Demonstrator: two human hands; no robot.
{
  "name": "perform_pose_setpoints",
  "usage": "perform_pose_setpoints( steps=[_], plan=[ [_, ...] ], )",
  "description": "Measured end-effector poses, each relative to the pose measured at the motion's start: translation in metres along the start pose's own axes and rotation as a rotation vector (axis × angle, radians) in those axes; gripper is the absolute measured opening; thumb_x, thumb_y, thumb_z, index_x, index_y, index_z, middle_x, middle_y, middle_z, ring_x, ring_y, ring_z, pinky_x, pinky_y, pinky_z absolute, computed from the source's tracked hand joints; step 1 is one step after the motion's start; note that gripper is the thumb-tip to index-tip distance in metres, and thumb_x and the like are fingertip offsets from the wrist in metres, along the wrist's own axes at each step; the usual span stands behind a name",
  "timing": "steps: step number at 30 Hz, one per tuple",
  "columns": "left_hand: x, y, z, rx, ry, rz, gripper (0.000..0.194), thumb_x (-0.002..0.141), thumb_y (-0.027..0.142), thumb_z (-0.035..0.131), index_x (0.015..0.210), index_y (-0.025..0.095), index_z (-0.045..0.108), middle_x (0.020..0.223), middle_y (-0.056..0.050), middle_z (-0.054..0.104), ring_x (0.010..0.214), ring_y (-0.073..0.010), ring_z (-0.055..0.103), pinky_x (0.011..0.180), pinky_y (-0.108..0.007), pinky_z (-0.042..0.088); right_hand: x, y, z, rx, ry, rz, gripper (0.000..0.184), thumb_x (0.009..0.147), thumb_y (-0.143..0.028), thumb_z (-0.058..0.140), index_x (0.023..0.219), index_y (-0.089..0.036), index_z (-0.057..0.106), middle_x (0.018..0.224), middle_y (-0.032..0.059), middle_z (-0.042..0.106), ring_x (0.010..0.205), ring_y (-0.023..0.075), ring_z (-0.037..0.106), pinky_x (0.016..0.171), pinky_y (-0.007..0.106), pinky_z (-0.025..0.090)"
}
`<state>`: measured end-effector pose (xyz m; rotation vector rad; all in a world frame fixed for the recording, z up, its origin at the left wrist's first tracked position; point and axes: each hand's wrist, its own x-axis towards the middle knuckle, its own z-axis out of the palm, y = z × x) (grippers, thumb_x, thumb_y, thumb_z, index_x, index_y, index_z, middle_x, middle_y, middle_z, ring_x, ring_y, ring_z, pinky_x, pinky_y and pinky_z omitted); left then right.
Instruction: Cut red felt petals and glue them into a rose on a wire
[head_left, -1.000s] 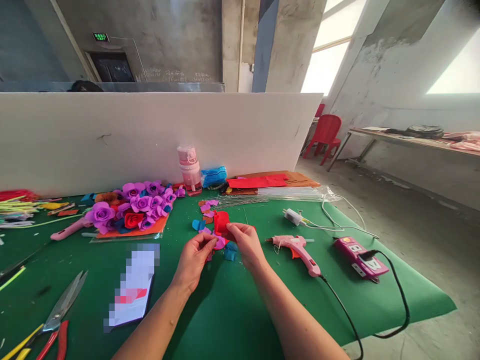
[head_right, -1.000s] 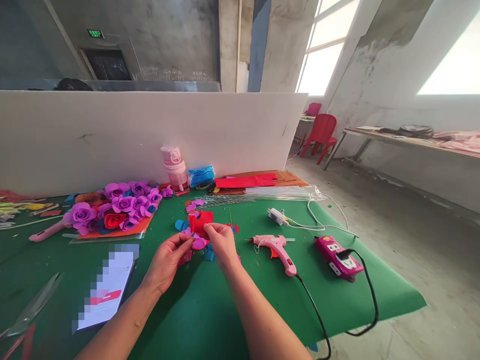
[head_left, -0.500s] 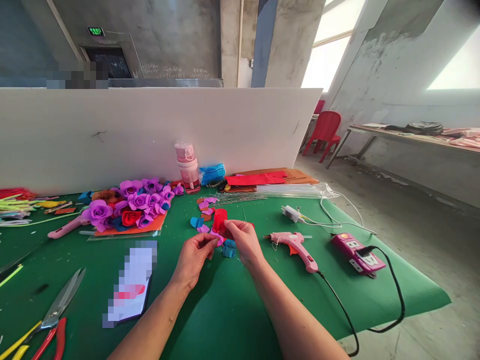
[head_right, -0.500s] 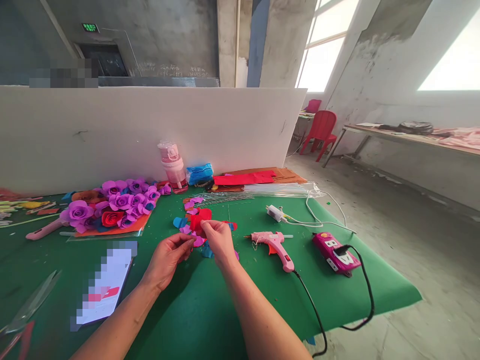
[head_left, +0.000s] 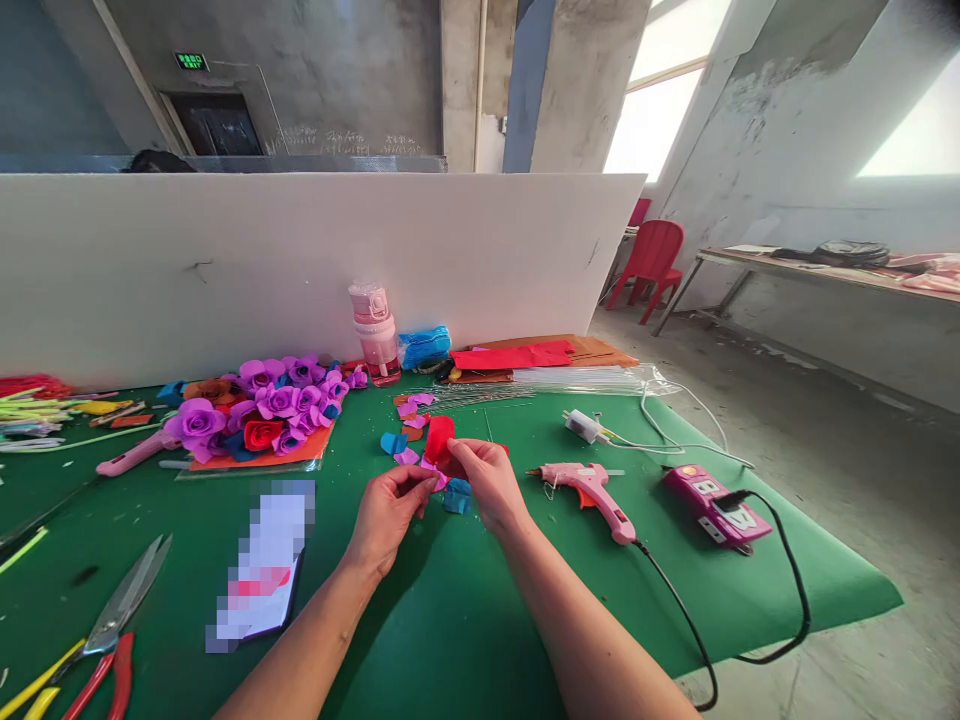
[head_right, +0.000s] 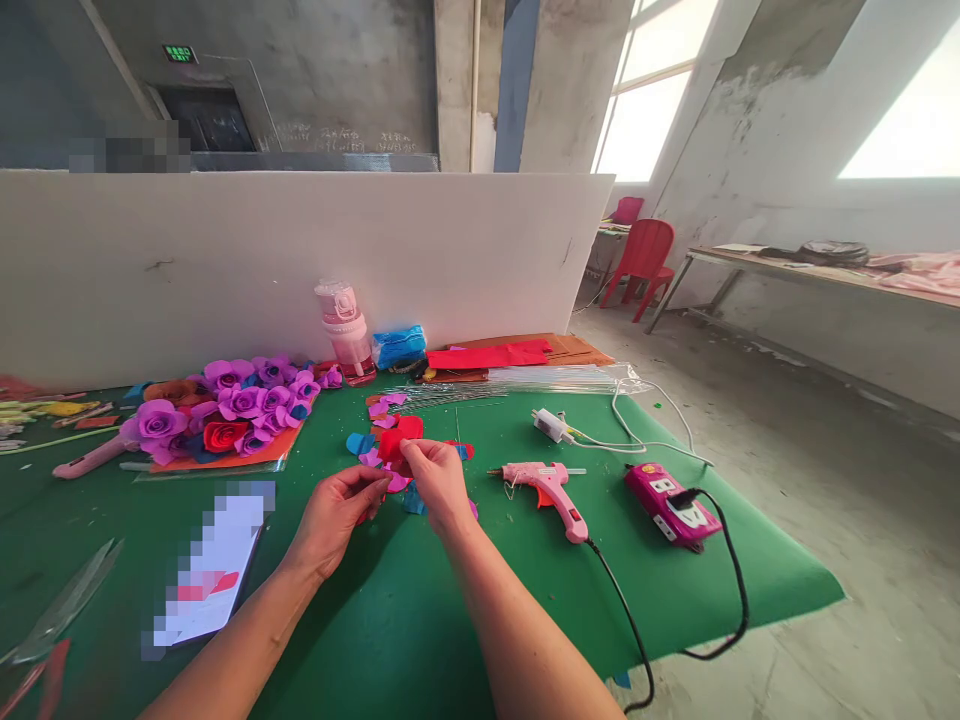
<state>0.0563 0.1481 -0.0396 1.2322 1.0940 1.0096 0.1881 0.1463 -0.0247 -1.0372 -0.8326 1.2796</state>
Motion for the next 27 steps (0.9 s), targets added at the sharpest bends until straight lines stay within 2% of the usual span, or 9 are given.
perform_pose_setpoints(
  steps=[14, 19, 27],
  plan=[
    [0.0002, 0.0002, 0.0006, -0.006, 0.015, -0.005, 0.03, 0.06, 0.041, 0.075, 0.073, 0.015, 0.07, 0.056, 0.002, 0.057, 0.047, -0.0064, 0.042, 0.044, -0.019, 0.031, -0.0007, 0.0011, -0.0001, 0.022, -0.041, -0.006, 0.027, 0.069, -0.037, 0.06, 0.053, -0.015, 0.061, 0.055, 0.0015, 0.06, 0.053, 0.0116, 0.052, 0.057, 0.024, 0.041],
    [0.0005, -0.0004, -0.0003, -0.01, 0.017, 0.008, 0.028, 0.061, 0.04, 0.075, 0.073, 0.015, 0.07, 0.056, 0.002, 0.057, 0.048, -0.0059, 0.041, 0.044, -0.018, 0.03, -0.0005, 0.0024, -0.0008, -0.033, -0.042, -0.035, 0.026, 0.072, -0.037, 0.059, 0.06, -0.015, 0.067, 0.059, 0.0025, 0.063, 0.056, 0.0125, 0.052, 0.058, 0.024, 0.041],
    [0.0006, -0.0019, -0.0015, 0.011, 0.02, 0.009, 0.028, 0.063, 0.04, 0.074, 0.073, 0.014, 0.07, 0.055, 0.002, 0.055, 0.048, -0.0059, 0.04, 0.044, -0.018, 0.028, -0.0002, 0.0045, -0.0011, -0.138, -0.056, -0.095, 0.033, 0.074, -0.043, 0.057, 0.065, -0.013, 0.067, 0.063, 0.0044, 0.064, 0.06, 0.0143, 0.054, 0.059, 0.025, 0.042]
  ],
)
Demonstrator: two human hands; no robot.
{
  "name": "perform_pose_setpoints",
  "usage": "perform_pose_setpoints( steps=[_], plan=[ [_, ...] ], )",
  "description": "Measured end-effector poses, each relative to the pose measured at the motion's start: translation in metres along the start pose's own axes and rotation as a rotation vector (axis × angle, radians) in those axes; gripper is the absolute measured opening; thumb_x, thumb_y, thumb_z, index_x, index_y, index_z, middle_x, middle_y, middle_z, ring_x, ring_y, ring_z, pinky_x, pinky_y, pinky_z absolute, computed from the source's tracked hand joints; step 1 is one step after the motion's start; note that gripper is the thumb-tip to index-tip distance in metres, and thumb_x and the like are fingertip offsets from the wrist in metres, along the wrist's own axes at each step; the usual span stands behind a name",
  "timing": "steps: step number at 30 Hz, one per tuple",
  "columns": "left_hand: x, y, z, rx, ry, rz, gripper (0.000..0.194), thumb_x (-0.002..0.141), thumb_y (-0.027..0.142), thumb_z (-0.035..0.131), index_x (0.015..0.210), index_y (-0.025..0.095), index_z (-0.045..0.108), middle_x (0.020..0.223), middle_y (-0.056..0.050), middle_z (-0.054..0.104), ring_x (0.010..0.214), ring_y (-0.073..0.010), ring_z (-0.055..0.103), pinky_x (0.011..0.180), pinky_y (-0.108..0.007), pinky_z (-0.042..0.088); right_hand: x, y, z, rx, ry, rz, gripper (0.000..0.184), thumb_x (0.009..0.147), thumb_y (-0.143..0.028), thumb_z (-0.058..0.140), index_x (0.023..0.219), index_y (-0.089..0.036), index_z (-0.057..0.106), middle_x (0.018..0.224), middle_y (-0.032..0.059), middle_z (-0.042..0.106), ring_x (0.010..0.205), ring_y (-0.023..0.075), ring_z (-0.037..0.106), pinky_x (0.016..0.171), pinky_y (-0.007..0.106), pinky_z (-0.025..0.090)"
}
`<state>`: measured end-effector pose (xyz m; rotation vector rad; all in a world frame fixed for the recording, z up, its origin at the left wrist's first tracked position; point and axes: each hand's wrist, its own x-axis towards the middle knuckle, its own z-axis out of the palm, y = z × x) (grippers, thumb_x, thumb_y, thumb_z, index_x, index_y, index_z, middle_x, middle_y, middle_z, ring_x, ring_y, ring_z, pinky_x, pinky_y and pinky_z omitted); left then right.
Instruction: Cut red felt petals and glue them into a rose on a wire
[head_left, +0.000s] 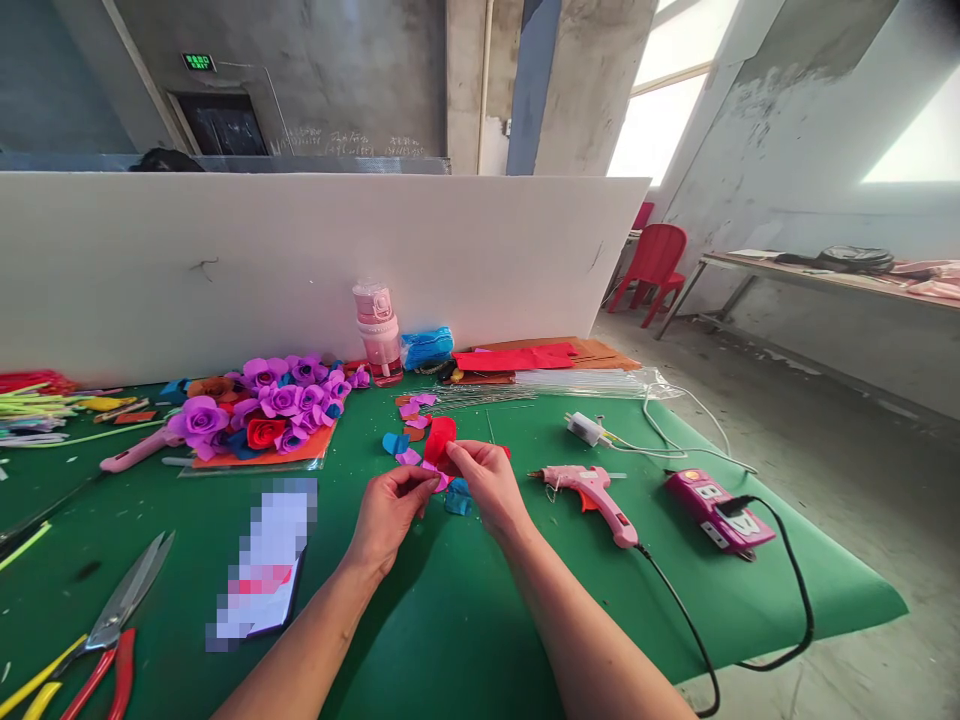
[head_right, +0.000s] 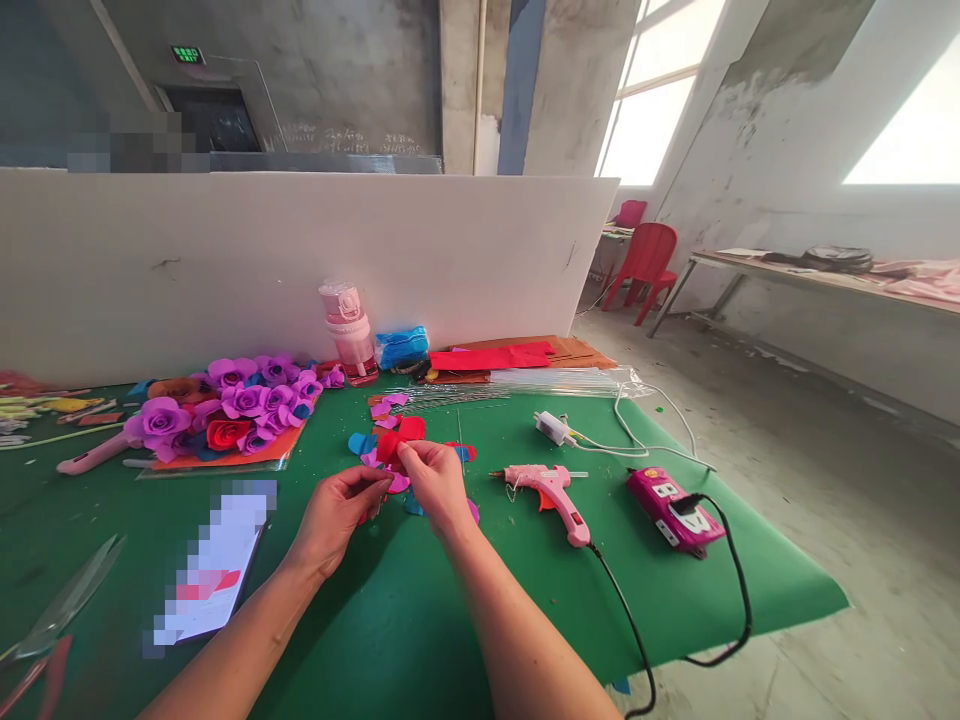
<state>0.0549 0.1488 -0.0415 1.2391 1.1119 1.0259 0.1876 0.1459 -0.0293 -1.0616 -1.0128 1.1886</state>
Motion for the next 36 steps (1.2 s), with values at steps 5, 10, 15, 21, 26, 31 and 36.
perform_pose_setpoints(
  steps=[5, 10, 15, 21, 26, 31, 36],
  plan=[
    [0.001, -0.002, 0.0, 0.004, -0.001, 0.011, 0.028, 0.064, 0.04, 0.074, 0.075, 0.014, 0.07, 0.055, 0.002, 0.055, 0.048, -0.0062, 0.039, 0.044, -0.018, 0.028, 0.0, 0.003, -0.001, -0.002, 0.007, -0.005, 0.036, 0.073, -0.047, 0.058, 0.066, -0.013, 0.068, 0.064, 0.0048, 0.065, 0.061, 0.016, 0.056, 0.059, 0.026, 0.043],
    [0.001, -0.003, 0.0, 0.004, 0.009, 0.002, 0.028, 0.063, 0.039, 0.074, 0.075, 0.014, 0.07, 0.056, 0.002, 0.055, 0.048, -0.0067, 0.04, 0.044, -0.019, 0.029, 0.0, 0.002, -0.001, 0.028, 0.01, -0.001, 0.036, 0.071, -0.048, 0.06, 0.064, -0.014, 0.068, 0.061, 0.0042, 0.064, 0.06, 0.0165, 0.056, 0.058, 0.027, 0.043],
    [0.002, -0.004, 0.0, 0.01, 0.009, 0.017, 0.027, 0.064, 0.038, 0.073, 0.074, 0.014, 0.07, 0.056, 0.001, 0.056, 0.048, -0.0067, 0.041, 0.045, -0.019, 0.031, 0.0, 0.001, 0.0, 0.061, -0.005, 0.005, 0.033, 0.071, -0.045, 0.061, 0.062, -0.014, 0.067, 0.058, 0.0031, 0.063, 0.059, 0.0154, 0.056, 0.058, 0.027, 0.042],
    [0.001, -0.003, 0.0, 0.006, 0.021, 0.015, 0.026, 0.064, 0.037, 0.073, 0.073, 0.013, 0.07, 0.055, 0.002, 0.056, 0.047, -0.0064, 0.041, 0.044, -0.018, 0.031, -0.001, 0.0, 0.001, 0.092, -0.012, -0.004, 0.027, 0.074, -0.037, 0.059, 0.064, -0.014, 0.068, 0.06, 0.0024, 0.063, 0.059, 0.0138, 0.054, 0.06, 0.026, 0.041],
    [0.001, -0.002, 0.001, -0.027, 0.046, 0.008, 0.025, 0.063, 0.037, 0.074, 0.072, 0.014, 0.07, 0.055, 0.002, 0.057, 0.046, -0.0072, 0.044, 0.044, -0.019, 0.034, -0.002, -0.001, 0.001, 0.072, -0.027, -0.033, 0.028, 0.075, -0.038, 0.058, 0.068, -0.013, 0.07, 0.059, 0.0019, 0.061, 0.059, 0.0134, 0.052, 0.06, 0.025, 0.04],
    [0.0, -0.001, 0.001, -0.044, 0.056, 0.015, 0.023, 0.063, 0.035, 0.073, 0.071, 0.014, 0.07, 0.055, 0.001, 0.059, 0.047, -0.0084, 0.047, 0.046, -0.02, 0.037, -0.005, -0.007, 0.002, 0.043, -0.044, -0.057, 0.027, 0.075, -0.037, 0.058, 0.069, -0.014, 0.071, 0.06, 0.0017, 0.062, 0.059, 0.0134, 0.052, 0.059, 0.025, 0.039],
    [-0.001, 0.002, 0.002, -0.052, 0.056, 0.001, 0.021, 0.063, 0.034, 0.073, 0.069, 0.015, 0.069, 0.055, 0.001, 0.059, 0.047, -0.0085, 0.048, 0.045, -0.019, 0.037, -0.006, -0.009, 0.005, 0.05, -0.041, -0.033, 0.023, 0.071, -0.033, 0.061, 0.078, -0.015, 0.073, 0.067, 0.0036, 0.067, 0.064, 0.0162, 0.058, 0.064, 0.027, 0.043]
  ],
)
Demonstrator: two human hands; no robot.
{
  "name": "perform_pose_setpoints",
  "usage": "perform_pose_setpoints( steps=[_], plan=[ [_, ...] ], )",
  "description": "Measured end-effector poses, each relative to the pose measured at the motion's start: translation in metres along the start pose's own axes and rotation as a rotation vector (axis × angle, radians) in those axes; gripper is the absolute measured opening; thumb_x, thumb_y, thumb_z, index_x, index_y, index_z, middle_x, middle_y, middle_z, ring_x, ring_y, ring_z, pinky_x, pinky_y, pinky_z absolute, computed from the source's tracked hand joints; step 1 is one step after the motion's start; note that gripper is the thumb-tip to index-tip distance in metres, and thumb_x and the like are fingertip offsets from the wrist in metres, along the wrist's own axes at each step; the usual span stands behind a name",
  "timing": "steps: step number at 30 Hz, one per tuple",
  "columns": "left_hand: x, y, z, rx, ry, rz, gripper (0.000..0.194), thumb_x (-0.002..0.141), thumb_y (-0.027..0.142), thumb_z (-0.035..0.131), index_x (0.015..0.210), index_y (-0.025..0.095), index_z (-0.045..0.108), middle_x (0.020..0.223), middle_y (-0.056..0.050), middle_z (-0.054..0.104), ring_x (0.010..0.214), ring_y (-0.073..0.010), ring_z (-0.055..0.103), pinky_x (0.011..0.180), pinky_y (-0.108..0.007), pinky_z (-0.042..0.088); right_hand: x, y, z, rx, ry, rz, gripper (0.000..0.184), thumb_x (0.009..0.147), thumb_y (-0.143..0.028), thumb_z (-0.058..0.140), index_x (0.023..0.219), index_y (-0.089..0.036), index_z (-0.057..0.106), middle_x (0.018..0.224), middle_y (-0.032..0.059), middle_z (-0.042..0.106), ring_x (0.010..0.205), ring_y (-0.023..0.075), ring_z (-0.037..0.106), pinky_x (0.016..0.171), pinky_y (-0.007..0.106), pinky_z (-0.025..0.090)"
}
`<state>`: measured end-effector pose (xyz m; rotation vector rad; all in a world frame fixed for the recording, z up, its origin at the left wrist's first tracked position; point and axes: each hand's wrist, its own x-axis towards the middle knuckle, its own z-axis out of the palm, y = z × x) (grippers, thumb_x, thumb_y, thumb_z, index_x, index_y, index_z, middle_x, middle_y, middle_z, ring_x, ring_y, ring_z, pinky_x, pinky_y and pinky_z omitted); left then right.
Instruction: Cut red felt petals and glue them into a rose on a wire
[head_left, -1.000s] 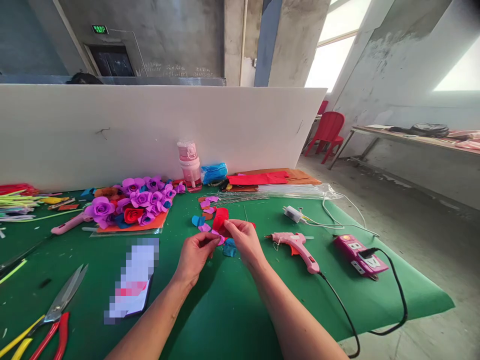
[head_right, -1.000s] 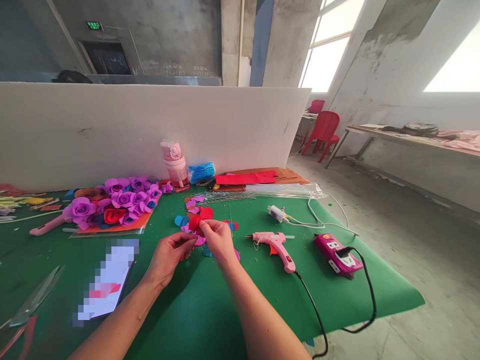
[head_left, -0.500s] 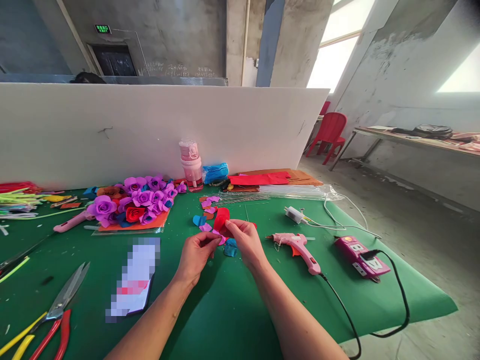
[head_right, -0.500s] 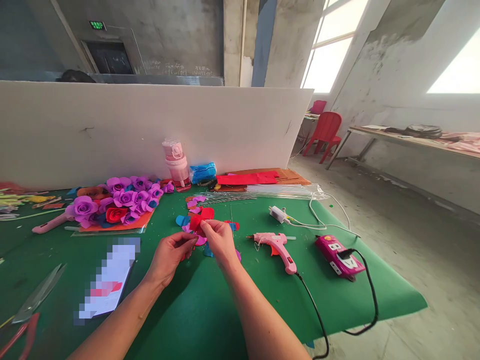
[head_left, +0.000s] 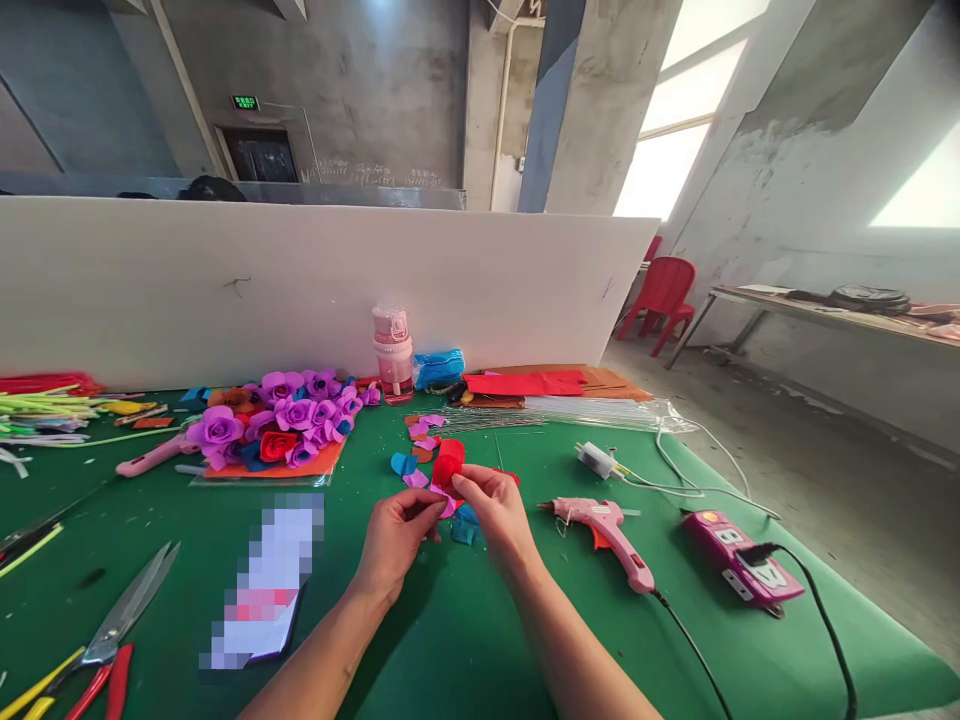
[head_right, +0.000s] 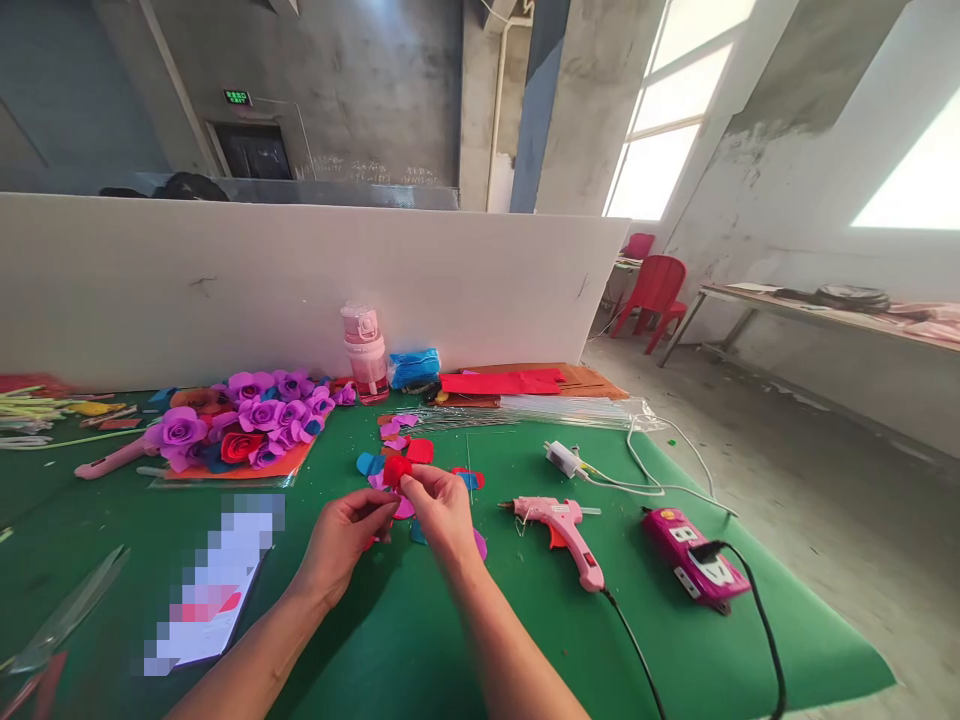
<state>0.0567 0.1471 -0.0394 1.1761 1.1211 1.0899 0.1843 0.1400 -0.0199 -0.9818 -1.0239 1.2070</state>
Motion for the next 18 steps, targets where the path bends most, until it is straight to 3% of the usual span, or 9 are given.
perform_pose_setpoints(
  steps=[10, 18],
  plan=[
    [-0.001, 0.0, 0.0, -0.08, 0.002, -0.015, 0.024, 0.06, 0.035, 0.075, 0.07, 0.014, 0.069, 0.058, 0.001, 0.06, 0.048, -0.0084, 0.049, 0.048, -0.021, 0.041, 0.002, 0.004, 0.001, 0.058, 0.007, 0.045, 0.02, 0.065, -0.029, 0.064, 0.079, -0.016, 0.07, 0.072, 0.0037, 0.069, 0.067, 0.0161, 0.06, 0.068, 0.027, 0.045],
    [-0.003, 0.004, 0.001, -0.106, 0.084, -0.066, 0.027, 0.059, 0.037, 0.076, 0.073, 0.015, 0.069, 0.056, 0.001, 0.062, 0.048, -0.0087, 0.053, 0.045, -0.018, 0.036, 0.005, 0.021, 0.003, 0.181, -0.044, 0.116, 0.022, 0.061, -0.023, 0.072, 0.081, -0.018, 0.064, 0.073, -0.0001, 0.065, 0.066, 0.0123, 0.058, 0.063, 0.023, 0.044]
  ],
)
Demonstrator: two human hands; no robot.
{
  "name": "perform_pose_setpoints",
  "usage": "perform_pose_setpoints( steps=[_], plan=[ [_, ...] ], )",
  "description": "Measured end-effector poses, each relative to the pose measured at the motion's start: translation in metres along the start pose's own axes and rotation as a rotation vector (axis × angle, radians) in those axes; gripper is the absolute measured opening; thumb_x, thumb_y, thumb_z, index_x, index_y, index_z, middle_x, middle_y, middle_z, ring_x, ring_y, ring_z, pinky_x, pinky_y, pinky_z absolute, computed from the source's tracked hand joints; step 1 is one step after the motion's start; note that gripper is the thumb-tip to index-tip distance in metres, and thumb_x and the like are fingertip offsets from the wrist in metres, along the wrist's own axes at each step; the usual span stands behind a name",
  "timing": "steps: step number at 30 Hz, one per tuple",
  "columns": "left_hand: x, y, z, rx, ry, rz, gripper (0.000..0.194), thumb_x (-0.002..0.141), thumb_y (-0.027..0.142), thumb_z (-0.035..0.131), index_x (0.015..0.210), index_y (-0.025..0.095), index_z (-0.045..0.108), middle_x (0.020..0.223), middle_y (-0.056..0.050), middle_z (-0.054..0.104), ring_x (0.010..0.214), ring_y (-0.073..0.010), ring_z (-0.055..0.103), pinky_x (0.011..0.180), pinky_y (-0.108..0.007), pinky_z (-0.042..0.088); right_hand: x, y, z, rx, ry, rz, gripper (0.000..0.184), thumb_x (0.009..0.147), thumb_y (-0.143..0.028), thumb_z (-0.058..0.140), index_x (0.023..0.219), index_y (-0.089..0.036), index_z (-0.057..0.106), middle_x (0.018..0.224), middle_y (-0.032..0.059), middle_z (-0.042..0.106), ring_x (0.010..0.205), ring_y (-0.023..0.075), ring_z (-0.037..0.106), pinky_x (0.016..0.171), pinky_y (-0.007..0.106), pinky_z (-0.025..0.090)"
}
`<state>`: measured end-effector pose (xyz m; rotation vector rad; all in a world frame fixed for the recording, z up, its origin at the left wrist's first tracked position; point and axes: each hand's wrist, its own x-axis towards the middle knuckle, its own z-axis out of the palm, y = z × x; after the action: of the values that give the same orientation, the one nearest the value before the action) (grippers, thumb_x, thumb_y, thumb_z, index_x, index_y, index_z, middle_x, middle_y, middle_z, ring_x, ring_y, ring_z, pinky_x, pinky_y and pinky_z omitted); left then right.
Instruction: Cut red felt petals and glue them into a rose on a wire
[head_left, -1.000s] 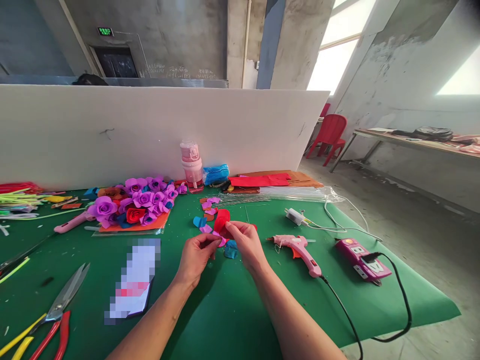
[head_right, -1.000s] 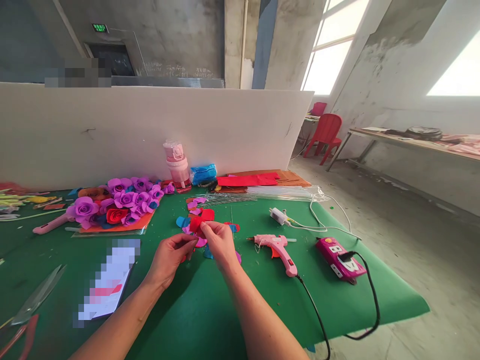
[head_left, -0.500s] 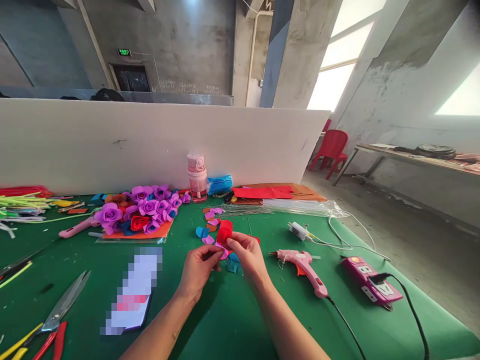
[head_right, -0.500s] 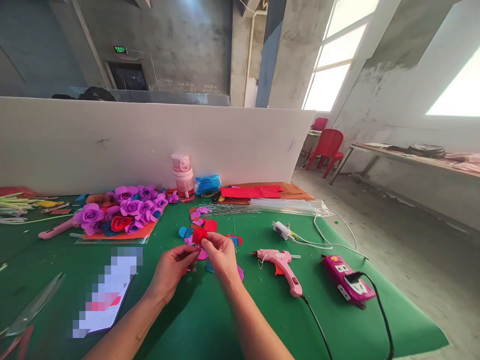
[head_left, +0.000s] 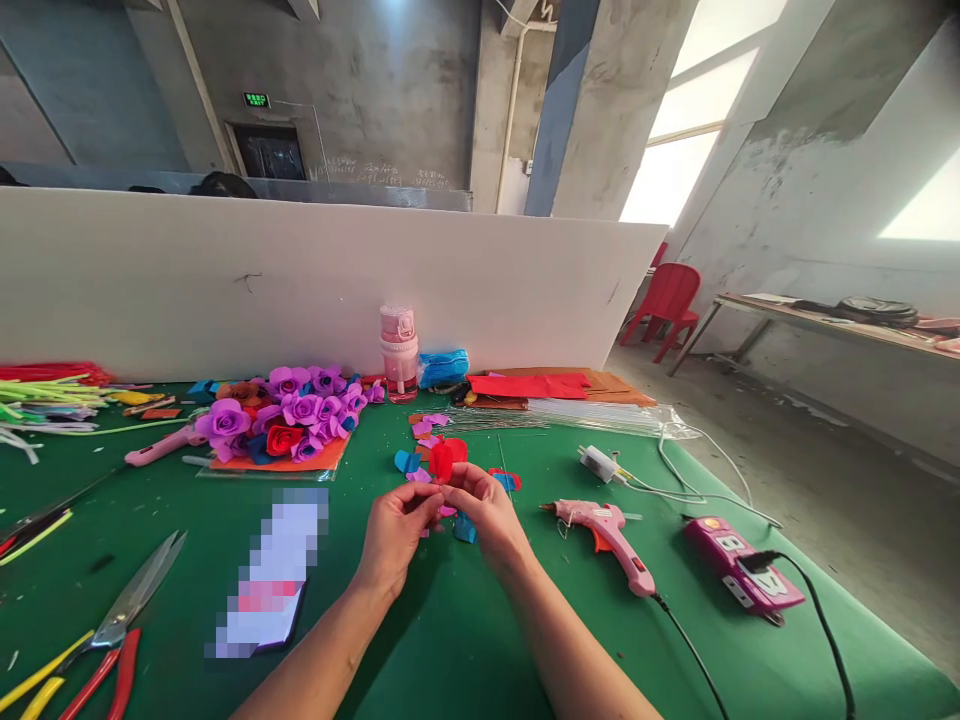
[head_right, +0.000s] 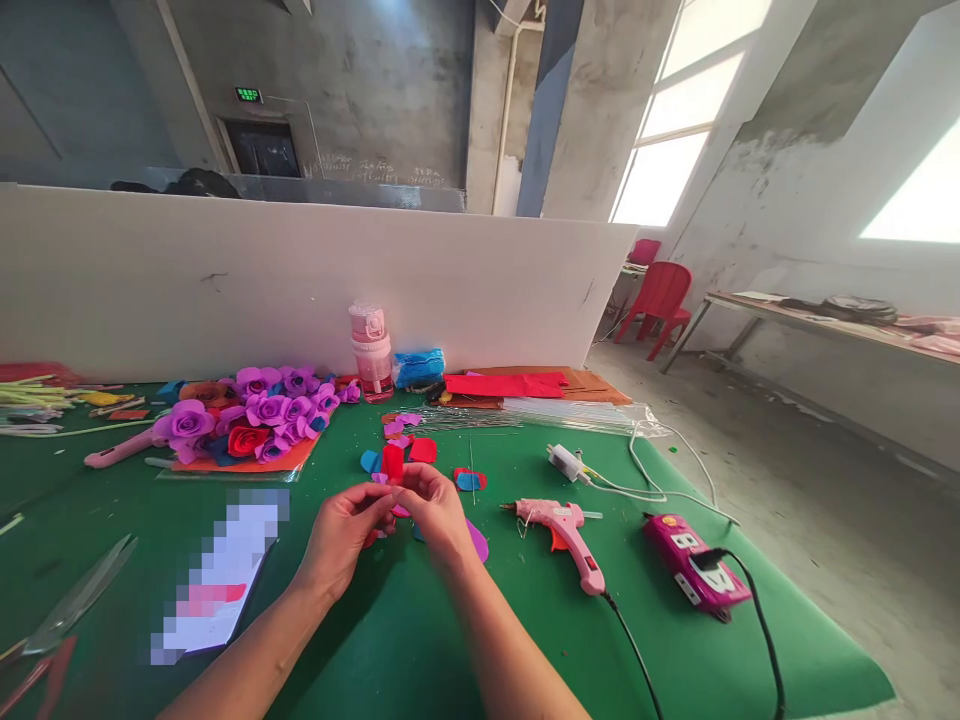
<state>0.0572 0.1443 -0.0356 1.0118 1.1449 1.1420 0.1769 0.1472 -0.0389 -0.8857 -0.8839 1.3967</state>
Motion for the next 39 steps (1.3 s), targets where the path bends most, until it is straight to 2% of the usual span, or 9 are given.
perform_pose_setpoints(
  steps=[4, 11, 14, 17, 21, 25, 30, 39],
  plan=[
    [-0.001, -0.001, 0.001, 0.001, 0.022, 0.01, 0.03, 0.058, 0.039, 0.077, 0.073, 0.015, 0.071, 0.054, 0.0, 0.063, 0.047, -0.0091, 0.053, 0.045, -0.018, 0.037, -0.001, 0.004, 0.0, -0.003, -0.015, -0.004, 0.024, 0.062, -0.027, 0.074, 0.082, -0.017, 0.065, 0.076, 0.0016, 0.065, 0.067, 0.0121, 0.058, 0.063, 0.024, 0.045],
    [-0.004, 0.002, 0.003, -0.032, -0.042, 0.004, 0.03, 0.06, 0.039, 0.076, 0.075, 0.014, 0.071, 0.06, 0.0, 0.065, 0.05, -0.0083, 0.052, 0.051, -0.02, 0.042, -0.001, 0.005, 0.0, 0.002, -0.027, 0.052, 0.022, 0.064, -0.035, 0.074, 0.067, -0.016, 0.063, 0.059, -0.0009, 0.059, 0.051, 0.01, 0.051, 0.052, 0.024, 0.041],
    [0.0, 0.003, -0.002, -0.051, -0.093, -0.016, 0.034, 0.061, 0.038, 0.076, 0.085, 0.015, 0.07, 0.066, -0.002, 0.067, 0.052, -0.0087, 0.054, 0.051, -0.02, 0.042, 0.0, 0.0, -0.005, 0.03, 0.039, 0.023, 0.023, 0.061, -0.034, 0.077, 0.067, -0.015, 0.065, 0.061, -0.001, 0.061, 0.054, 0.0092, 0.052, 0.056, 0.023, 0.041],
    [0.008, 0.004, -0.009, -0.113, -0.039, -0.022, 0.034, 0.062, 0.038, 0.075, 0.086, 0.015, 0.069, 0.063, 0.0, 0.064, 0.05, -0.0081, 0.052, 0.047, -0.019, 0.04, 0.0, -0.005, -0.007, 0.045, 0.081, 0.009, 0.022, 0.06, -0.033, 0.078, 0.069, -0.016, 0.067, 0.064, -0.001, 0.063, 0.057, 0.0091, 0.054, 0.061, 0.023, 0.043],
    [0.014, 0.005, -0.016, -0.196, 0.027, 0.006, 0.032, 0.057, 0.034, 0.078, 0.079, 0.013, 0.069, 0.063, 0.001, 0.062, 0.054, -0.0078, 0.052, 0.051, -0.018, 0.043, -0.003, -0.004, -0.005, 0.092, 0.0, 0.11, 0.022, 0.061, -0.032, 0.079, 0.07, -0.016, 0.068, 0.063, -0.0017, 0.062, 0.056, 0.0087, 0.054, 0.063, 0.024, 0.044],
    [0.012, 0.006, -0.015, -0.251, -0.041, -0.045, 0.033, 0.057, 0.035, 0.078, 0.078, 0.013, 0.066, 0.063, 0.0, 0.062, 0.052, -0.009, 0.053, 0.048, -0.02, 0.043, -0.005, 0.001, 0.0, 0.148, -0.093, 0.153, 0.021, 0.062, -0.03, 0.079, 0.072, -0.016, 0.067, 0.065, -0.0016, 0.063, 0.056, 0.0075, 0.055, 0.061, 0.021, 0.043],
    [0.009, 0.008, -0.014, -0.284, -0.145, -0.093, 0.034, 0.058, 0.037, 0.078, 0.078, 0.013, 0.065, 0.062, -0.001, 0.062, 0.052, -0.0107, 0.056, 0.042, -0.018, 0.039, -0.006, 0.001, 0.001, 0.193, -0.124, 0.173, 0.025, 0.059, -0.027, 0.081, 0.076, -0.017, 0.065, 0.068, -0.0019, 0.064, 0.057, 0.0069, 0.056, 0.063, 0.021, 0.042],
    [0.009, 0.008, -0.014, -0.307, -0.148, -0.067, 0.031, 0.06, 0.034, 0.078, 0.079, 0.015, 0.063, 0.062, 0.0, 0.064, 0.053, -0.0123, 0.06, 0.042, -0.019, 0.04, -0.006, 0.001, 0.0, 0.185, -0.11, 0.177, 0.025, 0.059, -0.028, 0.081, 0.075, -0.016, 0.065, 0.064, -0.0026, 0.062, 0.054, 0.0072, 0.055, 0.06, 0.021, 0.043]
  ],
)
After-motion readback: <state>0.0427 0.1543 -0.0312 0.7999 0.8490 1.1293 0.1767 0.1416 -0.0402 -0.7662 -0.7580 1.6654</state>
